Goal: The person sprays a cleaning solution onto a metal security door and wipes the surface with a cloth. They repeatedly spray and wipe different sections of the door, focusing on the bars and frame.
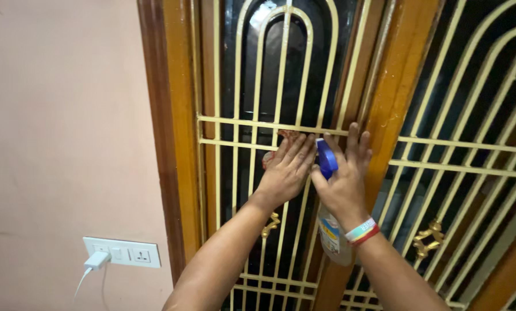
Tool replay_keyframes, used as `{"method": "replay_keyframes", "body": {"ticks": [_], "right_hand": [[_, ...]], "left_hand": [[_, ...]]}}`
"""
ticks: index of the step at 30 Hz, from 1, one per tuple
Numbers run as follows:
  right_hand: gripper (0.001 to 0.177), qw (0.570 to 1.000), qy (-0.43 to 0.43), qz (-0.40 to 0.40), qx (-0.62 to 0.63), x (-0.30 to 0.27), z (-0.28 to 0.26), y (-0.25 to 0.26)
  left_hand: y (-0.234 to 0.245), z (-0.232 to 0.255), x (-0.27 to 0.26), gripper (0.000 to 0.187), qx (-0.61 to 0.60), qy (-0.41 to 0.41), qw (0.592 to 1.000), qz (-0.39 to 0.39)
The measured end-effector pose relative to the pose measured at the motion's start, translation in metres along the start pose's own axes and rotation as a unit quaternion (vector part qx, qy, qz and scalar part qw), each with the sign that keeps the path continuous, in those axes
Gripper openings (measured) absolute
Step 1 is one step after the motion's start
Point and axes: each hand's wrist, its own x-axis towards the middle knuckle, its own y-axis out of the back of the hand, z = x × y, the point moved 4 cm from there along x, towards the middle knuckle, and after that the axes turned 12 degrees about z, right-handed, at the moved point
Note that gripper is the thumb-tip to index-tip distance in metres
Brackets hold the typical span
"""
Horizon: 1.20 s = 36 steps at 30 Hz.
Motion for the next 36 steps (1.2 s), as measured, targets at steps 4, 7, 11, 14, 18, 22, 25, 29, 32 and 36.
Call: {"method": "replay_keyframes", "body": {"ticks": [4, 7, 11, 14, 18, 22, 25, 29, 32, 36], "right_hand": [[0.066, 0.999, -0.001, -0.034, -0.017, 0.0, -0.005, -0.001], [0.068, 1.0, 0.008, -0.019, -0.022, -0.008, -0.014, 0.004], [0.077, 0.916, -0.355, -0.107, 0.15, -0.031, 0.001, 0.006], [0.07, 0.956, -0.214, -0.013, 0.202, -0.033, -0.007, 0.019], [0.064, 0.936, -0.187, 0.016, 0.299, -0.041, -0.001, 0.029], [0.064, 0.937, -0.205, 0.022, 0.282, -0.047, 0.011, 0.035], [0.066, 0.955, -0.197, 0.017, 0.222, -0.049, 0.016, 0.041], [0.066, 0.956, -0.195, 0.025, 0.219, -0.05, 0.018, 0.05], [0.067, 0.942, -0.209, 0.033, 0.262, -0.043, 0.018, 0.059], [0.068, 0.954, -0.217, 0.027, 0.203, -0.018, 0.025, 0.08]], "left_hand": [[0.002, -0.008, -0.002, 0.057, -0.004, -0.012, 1.0, -0.008], [0.013, -0.03, -0.019, 0.065, 0.083, -0.015, 0.996, -0.034], [0.032, -0.054, -0.036, 0.061, 0.019, 0.031, 0.999, -0.029], [0.032, -0.04, -0.023, 0.059, 0.011, 0.019, 0.999, 0.032], [0.023, 0.001, 0.022, 0.056, -0.091, -0.001, 0.991, 0.099], [0.016, 0.028, 0.055, 0.057, -0.123, 0.003, 0.989, 0.08], [0.018, 0.035, 0.049, 0.056, -0.117, -0.013, 0.992, 0.041], [0.017, 0.034, 0.032, 0.053, -0.083, -0.056, 0.994, 0.044], [0.014, 0.03, 0.034, 0.046, -0.072, -0.07, 0.994, 0.037], [0.025, 0.023, 0.05, 0.029, -0.166, -0.037, 0.983, 0.066]]}}
